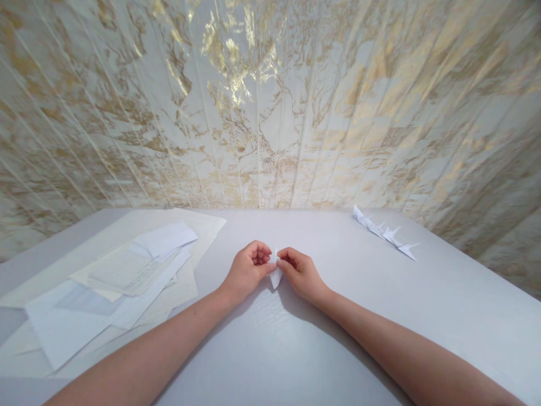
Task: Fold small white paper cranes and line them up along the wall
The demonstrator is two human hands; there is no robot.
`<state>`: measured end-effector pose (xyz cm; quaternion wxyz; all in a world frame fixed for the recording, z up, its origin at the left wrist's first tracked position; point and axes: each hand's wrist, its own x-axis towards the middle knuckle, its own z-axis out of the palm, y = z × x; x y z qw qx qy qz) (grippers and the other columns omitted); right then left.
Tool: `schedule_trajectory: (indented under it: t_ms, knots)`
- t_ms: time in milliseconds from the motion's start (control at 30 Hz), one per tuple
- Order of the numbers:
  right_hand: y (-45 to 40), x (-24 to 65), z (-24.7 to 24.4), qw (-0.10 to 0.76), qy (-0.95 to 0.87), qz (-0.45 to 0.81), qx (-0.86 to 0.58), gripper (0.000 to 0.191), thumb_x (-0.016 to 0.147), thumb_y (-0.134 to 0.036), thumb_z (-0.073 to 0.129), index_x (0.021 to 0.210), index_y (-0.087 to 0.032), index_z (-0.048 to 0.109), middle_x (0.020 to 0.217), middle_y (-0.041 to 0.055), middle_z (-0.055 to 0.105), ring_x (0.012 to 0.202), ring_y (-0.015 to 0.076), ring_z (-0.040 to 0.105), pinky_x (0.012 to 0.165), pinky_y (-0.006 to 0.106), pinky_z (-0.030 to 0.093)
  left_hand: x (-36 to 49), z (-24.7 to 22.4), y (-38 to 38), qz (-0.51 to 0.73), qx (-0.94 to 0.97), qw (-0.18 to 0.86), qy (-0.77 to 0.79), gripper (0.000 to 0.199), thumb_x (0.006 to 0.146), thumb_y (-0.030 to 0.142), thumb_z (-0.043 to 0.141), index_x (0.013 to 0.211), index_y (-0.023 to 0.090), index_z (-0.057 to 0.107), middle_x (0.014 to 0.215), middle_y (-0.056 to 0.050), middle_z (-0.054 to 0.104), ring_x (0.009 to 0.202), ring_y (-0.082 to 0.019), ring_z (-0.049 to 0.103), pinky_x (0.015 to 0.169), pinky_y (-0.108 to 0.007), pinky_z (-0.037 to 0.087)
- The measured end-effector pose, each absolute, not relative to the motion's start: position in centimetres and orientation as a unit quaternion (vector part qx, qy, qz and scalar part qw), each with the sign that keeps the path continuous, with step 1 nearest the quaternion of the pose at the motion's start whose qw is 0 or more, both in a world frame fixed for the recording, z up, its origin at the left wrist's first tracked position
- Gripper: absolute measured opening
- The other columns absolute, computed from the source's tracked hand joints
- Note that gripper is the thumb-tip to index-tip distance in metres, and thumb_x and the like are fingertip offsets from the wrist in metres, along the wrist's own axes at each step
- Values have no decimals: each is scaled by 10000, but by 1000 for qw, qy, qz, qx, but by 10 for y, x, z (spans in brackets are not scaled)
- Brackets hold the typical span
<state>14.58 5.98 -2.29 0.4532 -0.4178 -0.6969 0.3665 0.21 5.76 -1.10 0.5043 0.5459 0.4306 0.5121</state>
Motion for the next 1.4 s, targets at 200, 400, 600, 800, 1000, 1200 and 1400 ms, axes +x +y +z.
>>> schedule_trajectory:
  t_ms: [200, 400, 600, 800, 1000, 1200, 1400]
  knots:
    - [61, 142, -23, 457, -604, 521, -393, 125, 625, -247, 581, 641, -178, 478, 526, -63, 440, 486, 82, 377, 480, 221, 288, 3, -9, 55, 510, 489, 555, 439, 275, 529, 144, 660, 744, 168, 490, 602, 67, 498, 550, -71, 460, 542, -194, 359]
    - [60, 140, -25, 474, -593, 507, -408, 94, 613, -223, 566, 626, -177, 485, 519, -68, 434, 484, 81, 374, 483, 224, 274, 4, -13, 54, 463, 553, 526, 451, 333, 500, 74, 657, 783, 171, 510, 639, 75, 491, 557, -66, 453, 535, -193, 351]
    - [60, 141, -27, 457, -599, 524, -397, 129, 631, -254, 592, 660, -170, 499, 556, -49, 487, 512, 94, 429, 514, 236, 319, 4, -17, 57, 450, 580, 500, 460, 346, 522, 92, 641, 816, 182, 484, 592, 86, 476, 532, -78, 463, 516, -203, 360]
    - [62, 142, -27, 478, -614, 482, -402, 127, 627, -220, 587, 603, -179, 469, 521, -66, 446, 502, 86, 387, 498, 226, 289, 7, -14, 53, 470, 563, 496, 465, 327, 521, 99, 630, 807, 178, 492, 584, 87, 464, 528, -71, 448, 513, -197, 351]
    - [61, 143, -22, 507, -542, 559, -369, 220, 611, -287, 661, 625, -182, 469, 531, -68, 466, 486, 79, 408, 499, 220, 298, 7, -7, 49, 416, 535, 554, 484, 237, 555, 233, 651, 566, 169, 423, 487, 76, 438, 464, -67, 408, 473, -202, 296]
    - [58, 142, -20, 484, -538, 590, -358, 236, 609, -339, 685, 693, -169, 545, 549, -42, 527, 503, 95, 452, 517, 236, 328, 4, -11, 52, 428, 614, 414, 518, 199, 536, 195, 657, 522, 169, 460, 474, 80, 423, 464, -71, 361, 459, -200, 273]
    - [60, 143, -22, 519, -537, 559, -360, 221, 614, -333, 681, 654, -172, 534, 544, -42, 517, 503, 94, 438, 508, 233, 312, 6, -12, 51, 450, 612, 422, 495, 194, 534, 173, 669, 552, 169, 476, 505, 79, 439, 490, -74, 386, 471, -197, 286]
